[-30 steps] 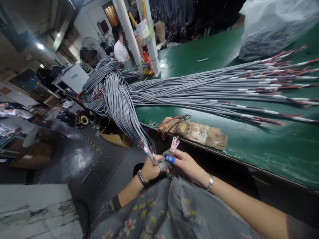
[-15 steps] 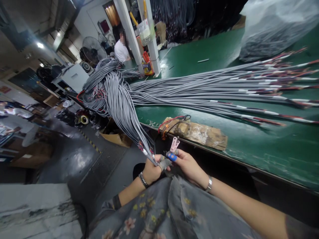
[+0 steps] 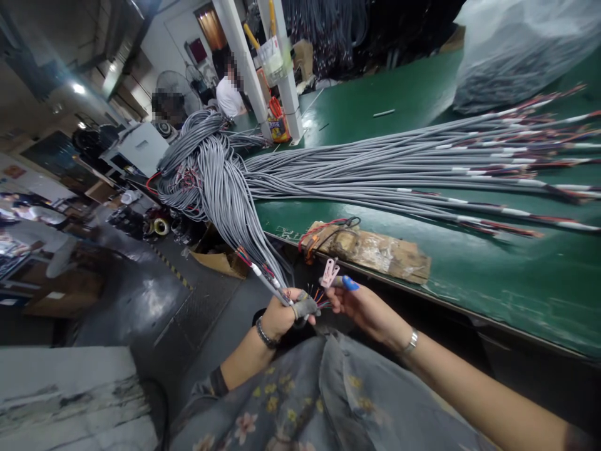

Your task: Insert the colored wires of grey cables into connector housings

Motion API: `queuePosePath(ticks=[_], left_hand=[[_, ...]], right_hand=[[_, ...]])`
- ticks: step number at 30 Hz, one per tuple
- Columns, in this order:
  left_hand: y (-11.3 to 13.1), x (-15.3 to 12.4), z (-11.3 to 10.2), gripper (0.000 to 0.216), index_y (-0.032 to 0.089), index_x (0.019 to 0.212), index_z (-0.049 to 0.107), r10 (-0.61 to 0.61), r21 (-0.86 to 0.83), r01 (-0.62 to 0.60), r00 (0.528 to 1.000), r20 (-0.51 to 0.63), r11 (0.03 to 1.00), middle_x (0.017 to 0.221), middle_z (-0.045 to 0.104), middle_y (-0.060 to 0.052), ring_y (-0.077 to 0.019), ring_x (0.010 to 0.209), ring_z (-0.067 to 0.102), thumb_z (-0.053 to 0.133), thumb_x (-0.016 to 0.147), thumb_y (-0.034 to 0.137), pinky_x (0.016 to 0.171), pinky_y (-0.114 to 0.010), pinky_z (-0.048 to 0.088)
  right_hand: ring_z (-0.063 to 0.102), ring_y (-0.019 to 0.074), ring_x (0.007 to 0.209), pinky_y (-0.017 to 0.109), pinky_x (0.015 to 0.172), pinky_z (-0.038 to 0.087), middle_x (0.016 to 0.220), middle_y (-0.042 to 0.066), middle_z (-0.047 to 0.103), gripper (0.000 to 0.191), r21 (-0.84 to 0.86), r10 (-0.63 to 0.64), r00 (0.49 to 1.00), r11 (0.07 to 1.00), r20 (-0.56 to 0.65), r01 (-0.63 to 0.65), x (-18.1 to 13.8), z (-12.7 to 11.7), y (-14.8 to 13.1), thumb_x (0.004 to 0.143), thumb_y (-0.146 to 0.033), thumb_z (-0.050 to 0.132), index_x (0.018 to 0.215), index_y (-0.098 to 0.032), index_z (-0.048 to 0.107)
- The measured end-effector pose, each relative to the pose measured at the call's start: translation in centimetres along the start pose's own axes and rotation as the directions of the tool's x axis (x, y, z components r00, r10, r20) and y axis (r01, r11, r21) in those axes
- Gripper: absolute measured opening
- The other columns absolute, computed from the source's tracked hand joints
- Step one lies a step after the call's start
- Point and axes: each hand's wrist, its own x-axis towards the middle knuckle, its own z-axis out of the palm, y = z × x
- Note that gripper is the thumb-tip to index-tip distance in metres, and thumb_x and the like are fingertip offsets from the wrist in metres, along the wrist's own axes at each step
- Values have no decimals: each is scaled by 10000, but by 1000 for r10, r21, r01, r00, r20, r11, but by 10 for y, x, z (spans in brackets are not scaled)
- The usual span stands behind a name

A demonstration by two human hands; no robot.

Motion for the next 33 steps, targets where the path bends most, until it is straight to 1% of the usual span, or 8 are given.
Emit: queuePosePath(ticks=[5, 7, 10, 12, 16, 19, 27, 33], left_hand=[[14, 8, -4, 472, 95, 604, 691, -68, 11, 67, 989, 133, 998, 473, 606, -47, -89, 399, 479, 771, 585, 560, 418, -207, 331], [17, 13, -4, 468, 94, 613, 697, -92, 9, 92, 981, 170, 996, 468, 605, -43, -90, 394, 484, 780, 570, 552, 413, -207, 333], [19, 19, -3, 473, 96, 605, 691, -124, -5, 127, 973, 194, 992, 469, 605, -41, -94, 390, 495, 796, 536, 552, 405, -207, 337], [20, 22, -1, 479, 97, 594, 684, -137, -21, 144, 971, 197, 989, 468, 603, -40, -95, 385, 496, 803, 516, 555, 397, -206, 333], [21, 26, 1, 471, 92, 582, 679, -134, -46, 147, 967, 217, 988, 464, 596, -41, -93, 385, 497, 811, 511, 539, 400, -204, 332], [19, 28, 0, 455, 86, 592, 686, -134, -40, 146, 964, 229, 988, 472, 601, -45, -89, 387, 493, 810, 527, 520, 404, -202, 322], [14, 29, 0, 488, 94, 582, 685, -174, 14, 175, 961, 214, 985, 450, 585, -31, -71, 352, 439, 801, 505, 562, 385, -202, 278], [20, 19, 2, 468, 112, 573, 685, -125, 41, 120, 974, 188, 992, 451, 585, -31, -82, 385, 449, 777, 543, 570, 415, -213, 290]], right_hand=[[453, 111, 536, 251, 517, 384, 600, -10, 560, 457, -47, -41, 999, 998, 27, 42, 15, 6, -11, 651, -625, 732, 780, -189, 686], [427, 106, 518, 251, 509, 370, 575, -21, 543, 439, -114, -136, 990, 985, -25, 132, 17, 10, -13, 641, -617, 742, 715, -192, 663], [406, 110, 509, 260, 510, 365, 538, -23, 524, 482, -305, -327, 933, 913, -146, 272, 18, 13, -11, 656, -672, 692, 597, -200, 616], [421, 120, 515, 266, 518, 379, 526, -20, 518, 526, -350, -366, 915, 890, -170, 291, 19, 14, -9, 678, -722, 627, 574, -206, 612], [487, 139, 518, 282, 518, 426, 570, -1, 582, 558, -64, -168, 983, 984, -70, 164, 22, 18, -7, 654, -753, 618, 711, -202, 682], [511, 128, 515, 269, 519, 440, 593, -5, 612, 471, 106, -89, 995, 990, -40, 93, 22, 22, -8, 646, -653, 718, 755, -194, 704], [525, 129, 546, 257, 532, 448, 630, -8, 647, 420, 205, -59, 990, 975, -132, 85, 23, 26, -9, 562, -557, 825, 744, -194, 717], [542, 138, 567, 261, 554, 457, 691, 18, 652, 438, 203, 2, 999, 979, -38, 6, 18, 23, -13, 706, -649, 668, 772, -218, 710]])
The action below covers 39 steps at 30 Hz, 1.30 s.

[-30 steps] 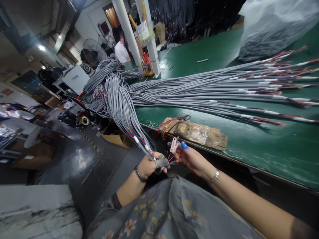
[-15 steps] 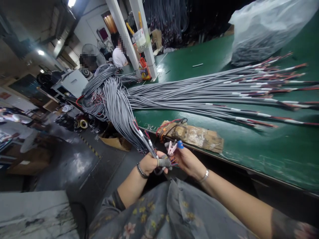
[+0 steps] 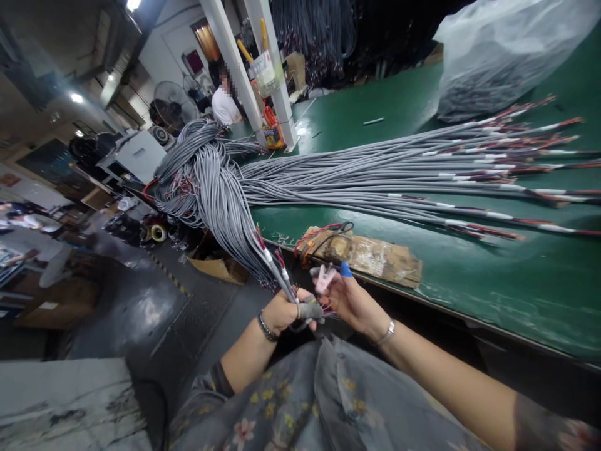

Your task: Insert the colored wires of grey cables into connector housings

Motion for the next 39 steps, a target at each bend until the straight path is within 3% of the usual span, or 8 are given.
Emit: queuePosePath(ticks=[3, 8, 17, 23, 28, 31, 34, 39], left_hand=[[1, -10, 4, 448, 117, 560, 675, 48, 37, -47, 998, -45, 998, 452, 582, -34, -78, 399, 426, 754, 591, 556, 429, -212, 286], [3, -19, 14, 456, 115, 562, 658, 111, 60, -104, 985, -132, 993, 478, 592, -44, -76, 413, 409, 724, 635, 561, 437, -214, 305], [1, -9, 23, 519, 121, 545, 617, 77, 9, -77, 966, -249, 997, 448, 560, -27, -66, 374, 387, 726, 582, 627, 405, -211, 283], [-3, -6, 25, 520, 128, 527, 603, 61, 30, -55, 964, -259, 998, 443, 550, -24, -68, 380, 393, 719, 574, 633, 410, -212, 278], [-6, -13, 21, 526, 122, 546, 631, 104, 74, -88, 963, -248, 993, 453, 555, -29, -65, 388, 372, 689, 627, 638, 422, -216, 272], [-6, -20, 19, 528, 123, 540, 638, 151, 117, -126, 960, -234, 985, 474, 573, -41, -80, 424, 414, 671, 661, 636, 455, -220, 312], [-6, -22, 19, 528, 126, 546, 638, 171, 111, -146, 949, -264, 983, 491, 588, -48, -83, 432, 424, 653, 683, 636, 465, -220, 326], [-11, -14, 23, 502, 123, 590, 650, 153, 22, -153, 941, -302, 988, 485, 583, -39, -75, 409, 407, 675, 668, 618, 440, -213, 300]], right_hand=[[551, 144, 589, 270, 576, 464, 714, 24, 655, 421, -28, 14, 999, 1000, 29, -13, -2, -3, 0, 722, -634, 663, 814, -225, 711], [517, 131, 577, 269, 578, 445, 682, 12, 633, 397, -92, -80, 997, 992, 17, 81, -3, -6, 3, 686, -577, 734, 804, -199, 709], [502, 134, 551, 273, 539, 429, 649, -9, 615, 420, -11, -24, 1000, 1000, 0, 24, 0, -1, 1, 593, -555, 808, 810, -206, 721], [513, 134, 540, 266, 539, 437, 647, -7, 629, 318, 6, -38, 998, 999, -41, 39, 3, -1, 5, 679, -505, 773, 774, -209, 704], [577, 150, 586, 282, 570, 485, 729, 20, 665, 406, -11, 8, 999, 1000, 39, -8, 1, -4, 3, 764, -616, 629, 853, -226, 695], [575, 142, 595, 268, 568, 478, 733, 22, 662, 379, -37, -2, 998, 999, 59, 4, 0, -5, 2, 785, -594, 618, 829, -224, 690], [578, 151, 639, 268, 594, 473, 728, 26, 666, 328, -55, -54, 998, 997, 22, 55, 0, -5, 2, 744, -538, 696, 786, -212, 693], [520, 137, 581, 273, 561, 449, 680, 19, 641, 410, -87, -107, 994, 991, -13, 106, -2, -3, 2, 635, -574, 773, 765, -194, 694]])
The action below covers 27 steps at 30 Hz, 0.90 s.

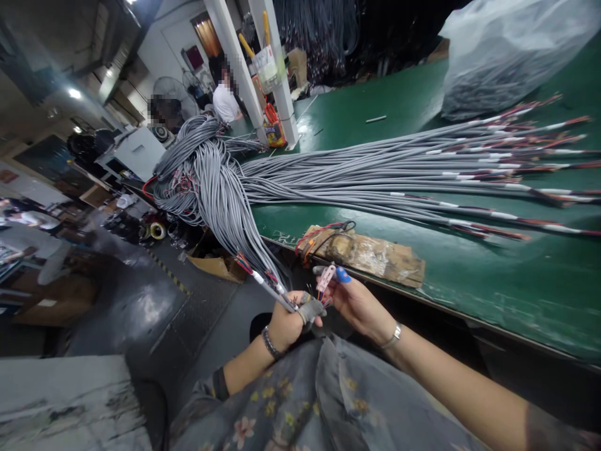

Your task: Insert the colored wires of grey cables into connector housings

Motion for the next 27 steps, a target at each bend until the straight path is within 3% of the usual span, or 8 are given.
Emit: queuePosePath(ticks=[5, 12, 22, 27], left_hand=[[0, 6, 4, 477, 130, 565, 624, -54, -53, 53, 998, -26, 997, 465, 573, -27, -66, 383, 390, 701, 637, 595, 423, -210, 288], [5, 7, 6, 490, 131, 538, 607, -69, -53, 67, 997, -23, 996, 450, 554, -24, -67, 377, 385, 720, 598, 604, 415, -217, 277], [-4, -3, -6, 506, 122, 552, 636, 23, 37, -25, 999, 45, 999, 457, 546, -23, -75, 416, 394, 676, 690, 607, 442, -222, 277], [-5, -5, -6, 502, 121, 586, 653, 52, 25, -52, 999, 5, 998, 485, 574, -35, -82, 437, 421, 659, 713, 607, 462, -221, 305]], right_hand=[[482, 120, 538, 264, 541, 433, 610, -2, 595, 361, -44, 9, 1000, 999, -6, -9, -2, 0, -2, 665, -535, 771, 698, -188, 674], [584, 180, 661, 327, 654, 483, 756, 34, 681, 344, 55, 80, 995, 995, 64, -84, -2, -1, -2, 697, -512, 754, 857, -210, 714], [561, 135, 603, 245, 530, 459, 705, 25, 665, 431, 111, 158, 984, 980, 81, -166, -1, -1, -3, 635, -609, 755, 772, -203, 722], [539, 112, 579, 230, 550, 473, 672, 5, 648, 357, 35, 67, 998, 997, 9, -68, -4, -2, -1, 643, -529, 793, 771, -203, 727]])
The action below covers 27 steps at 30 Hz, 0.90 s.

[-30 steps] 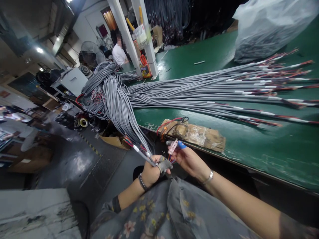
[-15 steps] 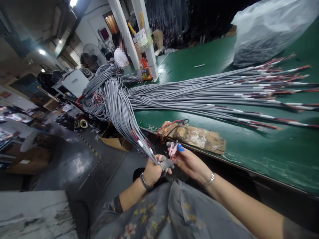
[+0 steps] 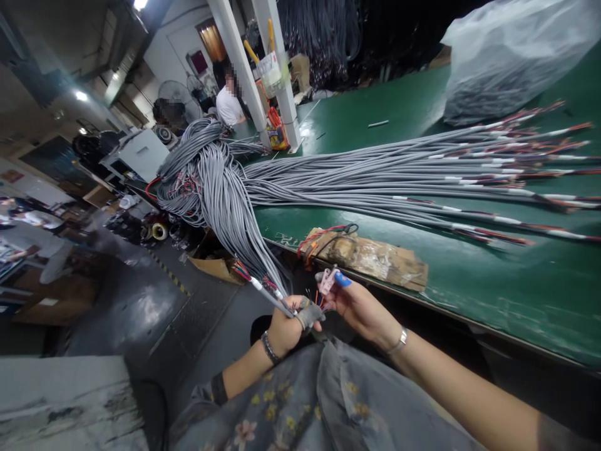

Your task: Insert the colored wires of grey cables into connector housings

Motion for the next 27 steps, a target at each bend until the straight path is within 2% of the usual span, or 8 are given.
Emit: queuePosePath(ticks=[7, 11, 17, 23, 27], left_hand=[[5, 8, 13, 457, 134, 545, 630, -39, -69, 34, 997, -69, 997, 463, 574, -24, -73, 400, 396, 699, 666, 569, 430, -216, 295], [6, 9, 15, 437, 138, 531, 624, -46, -77, 39, 994, -97, 996, 453, 570, -21, -73, 396, 397, 708, 658, 548, 425, -215, 295], [3, 9, 13, 465, 137, 532, 619, -50, -38, 47, 996, -76, 998, 449, 561, -19, -68, 387, 385, 707, 659, 576, 417, -212, 280], [1, -1, 5, 497, 128, 582, 656, 15, 5, -15, 999, -48, 1000, 467, 574, -31, -79, 423, 413, 661, 706, 610, 447, -216, 296], [0, -3, 3, 494, 127, 578, 657, 32, 13, -31, 995, -90, 999, 487, 591, -44, -84, 432, 424, 658, 716, 601, 457, -223, 305]], right_hand=[[550, 119, 579, 247, 556, 482, 670, 7, 660, 363, 25, -4, 1000, 1000, 7, 4, 2, -3, 1, 639, -522, 799, 760, -190, 720], [571, 142, 630, 290, 628, 504, 716, 4, 678, 321, 48, 1, 1000, 999, 26, -2, 3, -4, 2, 685, -482, 783, 848, -210, 732], [549, 132, 600, 281, 613, 479, 682, -11, 658, 334, 55, 9, 999, 998, 33, -10, 3, -3, 3, 663, -495, 793, 826, -212, 723], [566, 132, 615, 258, 582, 467, 727, 13, 678, 377, 89, 80, 996, 993, 28, -82, 4, -2, 1, 661, -575, 756, 784, -222, 708], [548, 114, 600, 229, 562, 465, 696, 0, 652, 371, 35, 39, 999, 999, -6, -39, 3, -1, 1, 618, -519, 811, 802, -209, 721]])
